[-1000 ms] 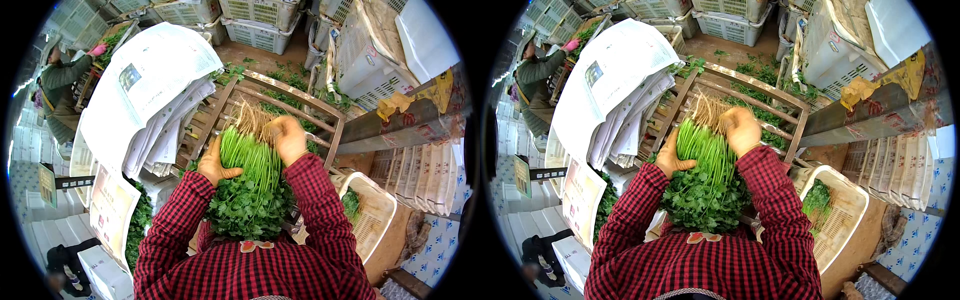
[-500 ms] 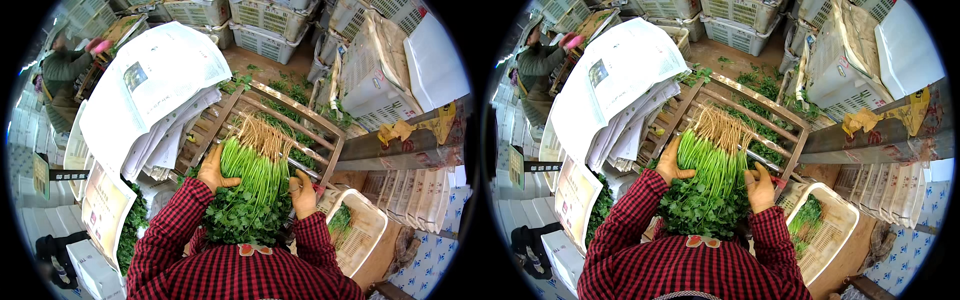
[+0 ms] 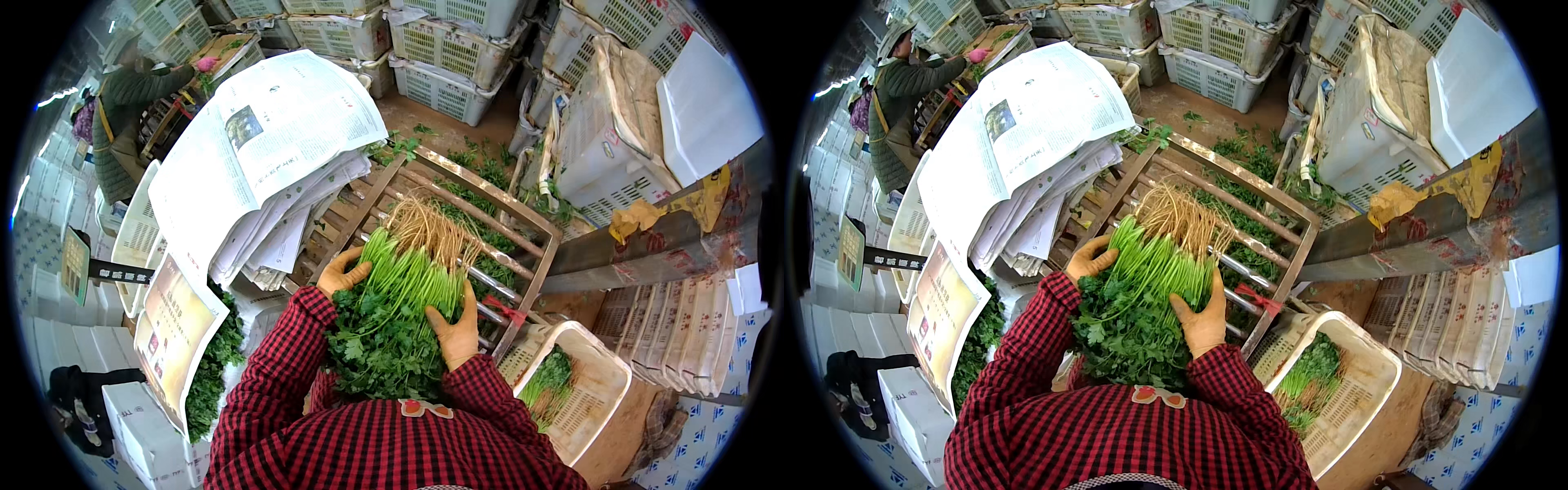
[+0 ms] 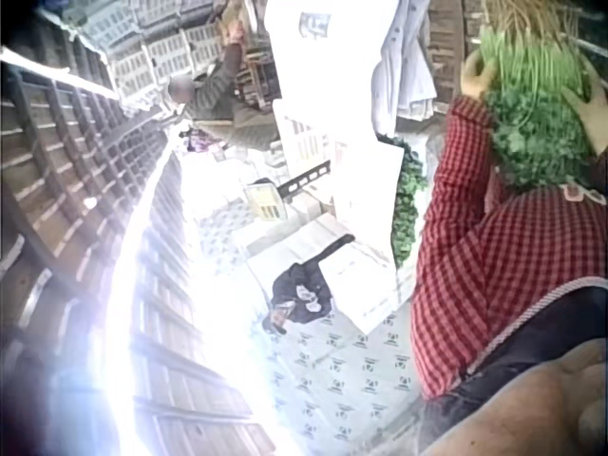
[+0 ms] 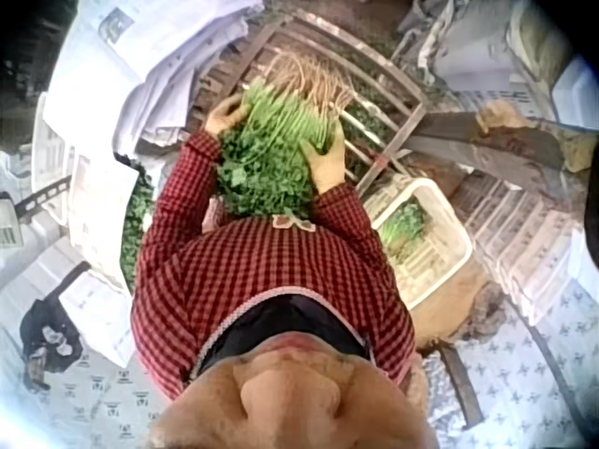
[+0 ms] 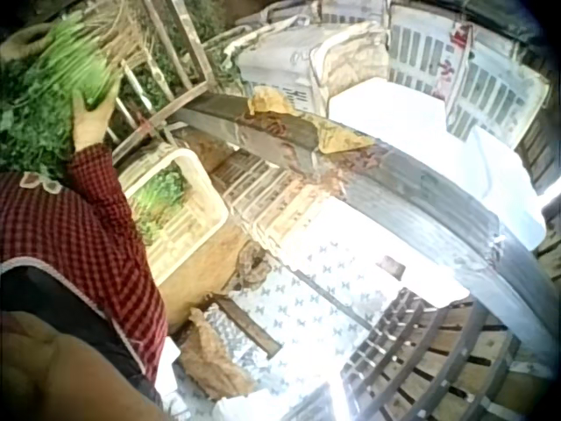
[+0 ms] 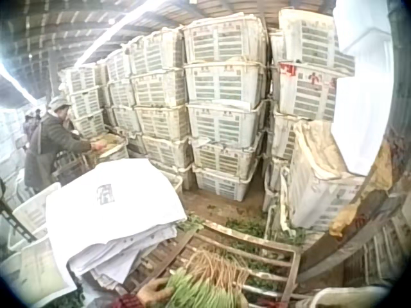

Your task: The person moves white foam boxes and a plastic crate of cilantro, then sorts through a bunch of cilantro by hand on a metal rack.

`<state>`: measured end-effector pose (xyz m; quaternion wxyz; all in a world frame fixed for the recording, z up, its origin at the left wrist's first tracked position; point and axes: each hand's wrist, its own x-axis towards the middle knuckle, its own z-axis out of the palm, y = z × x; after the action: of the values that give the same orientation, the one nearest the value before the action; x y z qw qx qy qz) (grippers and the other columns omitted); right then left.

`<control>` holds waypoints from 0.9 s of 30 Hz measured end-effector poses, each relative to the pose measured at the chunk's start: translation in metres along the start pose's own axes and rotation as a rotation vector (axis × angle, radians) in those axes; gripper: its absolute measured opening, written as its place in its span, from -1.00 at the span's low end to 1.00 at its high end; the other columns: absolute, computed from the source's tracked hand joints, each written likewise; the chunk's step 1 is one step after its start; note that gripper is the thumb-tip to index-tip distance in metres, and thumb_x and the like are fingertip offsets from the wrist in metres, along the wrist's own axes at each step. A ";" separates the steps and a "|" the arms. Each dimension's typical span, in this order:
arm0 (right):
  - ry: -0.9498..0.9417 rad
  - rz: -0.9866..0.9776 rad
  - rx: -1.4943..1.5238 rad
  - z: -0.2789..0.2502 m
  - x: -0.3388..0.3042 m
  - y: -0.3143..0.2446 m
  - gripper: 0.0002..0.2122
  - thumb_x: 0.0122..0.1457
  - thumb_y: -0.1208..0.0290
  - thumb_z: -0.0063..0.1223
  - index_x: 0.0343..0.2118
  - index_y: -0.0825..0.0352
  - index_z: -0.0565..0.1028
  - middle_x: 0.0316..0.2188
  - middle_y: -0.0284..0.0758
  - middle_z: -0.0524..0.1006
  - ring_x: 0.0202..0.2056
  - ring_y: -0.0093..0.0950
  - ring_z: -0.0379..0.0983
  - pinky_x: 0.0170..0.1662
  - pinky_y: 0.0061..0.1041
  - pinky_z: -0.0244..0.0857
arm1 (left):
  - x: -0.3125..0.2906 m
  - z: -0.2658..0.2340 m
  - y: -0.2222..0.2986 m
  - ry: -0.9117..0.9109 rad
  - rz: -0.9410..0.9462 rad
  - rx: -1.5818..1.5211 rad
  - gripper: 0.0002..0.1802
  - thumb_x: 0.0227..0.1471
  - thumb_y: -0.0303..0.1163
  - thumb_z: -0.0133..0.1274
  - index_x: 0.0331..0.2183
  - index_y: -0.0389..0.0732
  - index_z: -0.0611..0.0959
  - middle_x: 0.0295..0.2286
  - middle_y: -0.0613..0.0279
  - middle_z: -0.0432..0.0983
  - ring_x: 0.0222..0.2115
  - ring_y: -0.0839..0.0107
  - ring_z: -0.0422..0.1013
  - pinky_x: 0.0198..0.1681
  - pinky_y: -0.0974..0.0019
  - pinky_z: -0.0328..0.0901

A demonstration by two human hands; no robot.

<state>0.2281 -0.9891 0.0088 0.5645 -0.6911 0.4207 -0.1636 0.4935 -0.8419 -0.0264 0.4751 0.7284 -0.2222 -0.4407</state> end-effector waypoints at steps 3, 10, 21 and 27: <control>-0.041 0.091 0.077 -0.018 -0.006 0.002 -0.01 0.10 -0.03 0.36 0.45 0.26 -0.02 0.33 0.06 0.21 0.36 -0.07 0.10 0.38 -0.13 0.03 | 0.005 0.001 -0.010 -0.021 0.077 -0.014 -0.10 0.23 0.05 0.14 0.35 -0.27 0.20 0.29 -0.14 0.18 0.32 0.00 0.13 0.32 0.01 0.16; -0.165 0.094 -0.205 -0.060 -0.002 0.042 0.00 0.20 -0.42 -0.08 0.44 0.37 0.00 -0.10 -0.01 0.63 -0.04 -0.14 0.57 -0.01 -0.30 0.42 | 0.006 -0.015 -0.019 -0.019 0.010 -0.022 0.45 -0.16 0.42 0.29 0.36 -0.42 0.00 0.27 -0.35 0.14 0.32 -0.04 0.12 0.31 0.04 0.14; -0.233 0.166 -0.179 0.018 0.015 -0.016 0.22 0.03 -0.33 0.25 0.45 0.41 -0.23 0.29 0.08 0.28 0.26 -0.07 0.30 0.24 -0.27 0.26 | -0.008 0.049 0.028 -0.013 0.176 0.469 0.40 -0.36 -0.02 0.60 0.32 -0.43 0.13 0.17 -0.17 0.39 0.20 0.08 0.34 0.26 0.10 0.25; -0.146 -0.096 0.320 0.036 0.026 0.029 -0.14 0.22 0.21 0.31 0.42 0.43 0.01 0.29 -0.13 0.28 0.22 -0.28 0.29 0.29 -0.37 0.15 | -0.015 0.055 0.036 -0.117 0.168 0.179 0.22 -0.18 0.01 0.52 0.31 -0.32 0.21 0.16 -0.05 0.41 0.18 0.19 0.34 0.27 0.11 0.25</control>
<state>0.2571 -0.9860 -0.0357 0.6878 -0.6219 0.3136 -0.2047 0.4426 -0.8743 0.0034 0.4297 0.7199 -0.3483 -0.4193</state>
